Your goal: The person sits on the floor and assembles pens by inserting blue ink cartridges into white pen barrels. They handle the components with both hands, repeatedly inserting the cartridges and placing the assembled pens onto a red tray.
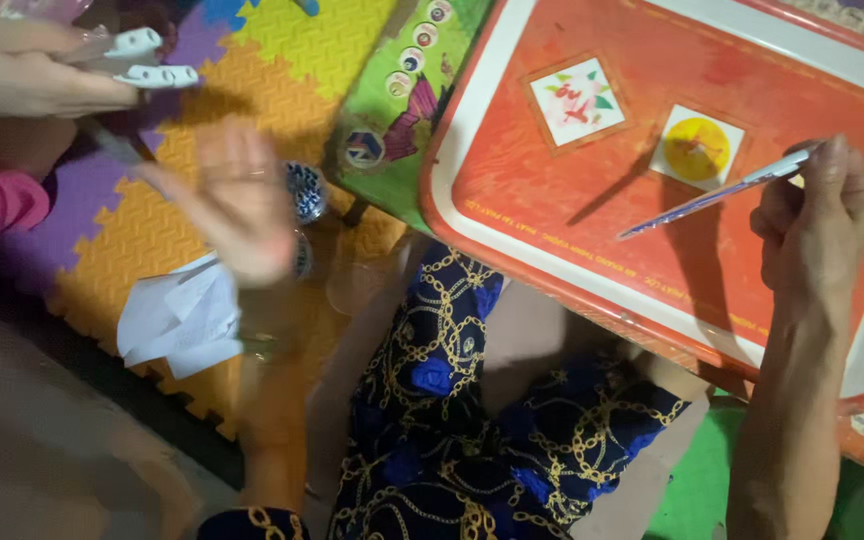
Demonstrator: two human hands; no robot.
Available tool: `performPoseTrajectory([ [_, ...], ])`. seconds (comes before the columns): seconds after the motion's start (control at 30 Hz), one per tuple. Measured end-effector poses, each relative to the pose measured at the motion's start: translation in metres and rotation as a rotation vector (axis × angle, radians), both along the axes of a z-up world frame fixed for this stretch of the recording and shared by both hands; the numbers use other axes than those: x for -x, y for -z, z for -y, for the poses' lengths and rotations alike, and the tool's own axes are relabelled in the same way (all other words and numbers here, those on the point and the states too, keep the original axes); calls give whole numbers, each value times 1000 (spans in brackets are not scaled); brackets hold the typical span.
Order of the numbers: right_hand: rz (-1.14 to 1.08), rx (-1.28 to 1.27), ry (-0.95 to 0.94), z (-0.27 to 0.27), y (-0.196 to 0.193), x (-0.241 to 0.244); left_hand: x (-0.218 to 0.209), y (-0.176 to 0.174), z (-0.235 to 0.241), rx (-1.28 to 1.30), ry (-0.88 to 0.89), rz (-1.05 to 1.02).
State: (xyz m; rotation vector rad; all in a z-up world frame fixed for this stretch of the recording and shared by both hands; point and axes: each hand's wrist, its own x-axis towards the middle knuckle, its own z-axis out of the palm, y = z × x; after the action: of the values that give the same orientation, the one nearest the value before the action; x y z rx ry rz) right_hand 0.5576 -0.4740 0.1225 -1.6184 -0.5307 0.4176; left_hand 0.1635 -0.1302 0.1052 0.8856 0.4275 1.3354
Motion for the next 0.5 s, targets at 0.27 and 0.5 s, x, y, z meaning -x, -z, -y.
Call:
performPoseTrajectory([
  [0.27,-57,-42,-47,-17,24,-2,117,177,-232,295,8,818],
  [0.5,28,200,-75,-42,10,-2,97,93,-195,282,208,1150],
])
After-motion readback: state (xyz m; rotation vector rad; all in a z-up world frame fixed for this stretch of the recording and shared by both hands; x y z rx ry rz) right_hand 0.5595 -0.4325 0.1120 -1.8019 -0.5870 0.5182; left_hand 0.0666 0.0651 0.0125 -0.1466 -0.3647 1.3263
